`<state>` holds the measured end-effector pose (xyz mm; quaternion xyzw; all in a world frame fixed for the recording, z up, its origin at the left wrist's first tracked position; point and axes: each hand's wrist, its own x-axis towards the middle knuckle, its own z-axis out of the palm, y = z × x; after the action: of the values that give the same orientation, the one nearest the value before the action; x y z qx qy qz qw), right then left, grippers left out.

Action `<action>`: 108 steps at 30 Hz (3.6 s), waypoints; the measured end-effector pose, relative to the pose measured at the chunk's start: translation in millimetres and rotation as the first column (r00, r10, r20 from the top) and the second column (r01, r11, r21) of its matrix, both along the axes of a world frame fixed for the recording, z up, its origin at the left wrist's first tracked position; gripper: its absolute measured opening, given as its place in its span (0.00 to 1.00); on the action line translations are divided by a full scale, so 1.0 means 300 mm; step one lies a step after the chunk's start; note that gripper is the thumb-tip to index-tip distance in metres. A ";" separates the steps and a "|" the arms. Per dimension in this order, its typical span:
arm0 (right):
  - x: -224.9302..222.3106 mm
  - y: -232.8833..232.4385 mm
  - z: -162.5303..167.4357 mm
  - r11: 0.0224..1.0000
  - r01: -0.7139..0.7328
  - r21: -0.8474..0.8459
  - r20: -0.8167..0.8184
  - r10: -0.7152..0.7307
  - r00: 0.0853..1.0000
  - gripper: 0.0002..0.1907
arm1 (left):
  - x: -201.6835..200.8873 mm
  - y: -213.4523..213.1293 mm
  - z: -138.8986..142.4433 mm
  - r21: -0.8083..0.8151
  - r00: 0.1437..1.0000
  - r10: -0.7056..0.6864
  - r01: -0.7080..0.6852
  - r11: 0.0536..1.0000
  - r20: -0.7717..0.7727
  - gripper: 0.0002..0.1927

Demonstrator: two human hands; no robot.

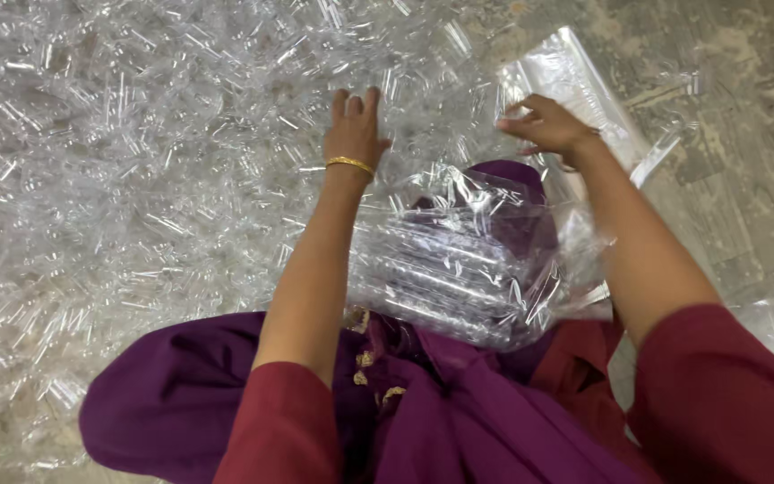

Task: The person sits on the floor among a large spread of clear plastic cups, gathers cups into groups, wraps each group in a sheet of clear plastic film, and stacks the wrapped bundles beside them.

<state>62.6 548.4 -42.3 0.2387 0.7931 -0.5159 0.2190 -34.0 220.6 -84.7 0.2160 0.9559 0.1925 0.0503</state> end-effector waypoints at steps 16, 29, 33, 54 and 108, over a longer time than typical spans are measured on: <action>-0.154 -0.468 -0.030 0.922 0.061 0.382 -0.721 0.256 0.644 0.05 | 0.055 -0.516 0.244 0.485 0.995 0.101 -0.079 0.871 -0.019 0.34; -0.202 -0.601 0.111 0.813 0.017 -0.582 -0.246 -0.197 0.949 0.06 | 0.238 -0.174 0.249 0.590 0.974 -0.192 0.085 0.803 0.121 0.58; -0.170 -0.597 0.157 0.866 0.046 -0.497 -0.106 -0.114 0.988 0.10 | 0.217 -0.185 0.264 0.600 0.980 -0.034 -0.094 0.795 0.198 0.55; -0.124 -0.061 -0.063 0.614 -0.335 0.715 0.117 0.366 0.923 0.48 | 0.046 -0.357 0.260 0.741 0.899 0.177 -0.432 0.513 0.402 0.33; -0.466 -0.882 0.133 0.884 -0.466 0.051 -0.491 0.428 0.758 0.13 | 0.127 -0.552 0.122 0.472 0.907 0.244 -0.391 0.790 0.343 0.40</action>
<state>-77.3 283.8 -2.3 -0.1040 0.8361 -0.5210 0.1366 4.0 55.1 -48.0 0.0286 0.8721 0.4815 0.0822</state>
